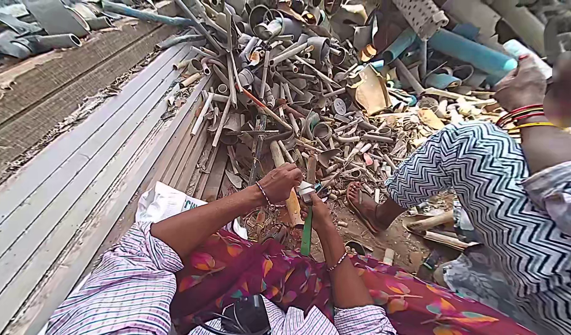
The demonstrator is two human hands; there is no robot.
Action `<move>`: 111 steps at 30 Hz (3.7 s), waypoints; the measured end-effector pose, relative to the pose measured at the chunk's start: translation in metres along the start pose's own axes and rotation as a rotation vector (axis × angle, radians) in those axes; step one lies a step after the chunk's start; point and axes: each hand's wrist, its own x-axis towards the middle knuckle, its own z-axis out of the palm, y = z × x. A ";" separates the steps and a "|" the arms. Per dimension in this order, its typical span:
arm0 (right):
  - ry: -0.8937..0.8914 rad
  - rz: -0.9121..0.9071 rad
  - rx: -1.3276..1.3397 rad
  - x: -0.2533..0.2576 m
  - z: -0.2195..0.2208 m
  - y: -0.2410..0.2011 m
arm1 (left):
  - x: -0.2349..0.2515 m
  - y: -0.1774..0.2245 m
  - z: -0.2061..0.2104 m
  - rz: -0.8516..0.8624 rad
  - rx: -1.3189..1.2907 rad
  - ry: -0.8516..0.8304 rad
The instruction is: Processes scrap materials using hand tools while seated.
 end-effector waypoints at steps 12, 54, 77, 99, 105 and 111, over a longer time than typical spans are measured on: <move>-0.009 0.019 0.005 0.003 -0.002 0.001 | -0.003 -0.015 0.001 0.081 -0.159 0.062; -0.084 -0.051 0.108 0.003 0.000 0.006 | -0.002 0.000 -0.001 0.034 -0.206 0.085; 0.007 -0.196 0.077 0.002 0.003 0.009 | 0.000 -0.002 0.016 0.137 0.047 0.145; -0.043 -0.224 0.076 0.002 0.010 0.022 | 0.013 0.007 -0.018 -0.489 -0.359 -0.009; -0.061 -0.234 0.053 0.003 0.006 0.018 | 0.007 0.005 -0.017 -0.338 -0.440 -0.065; -0.061 -0.230 0.089 0.004 0.010 0.022 | 0.003 0.003 -0.008 -0.296 -0.398 0.015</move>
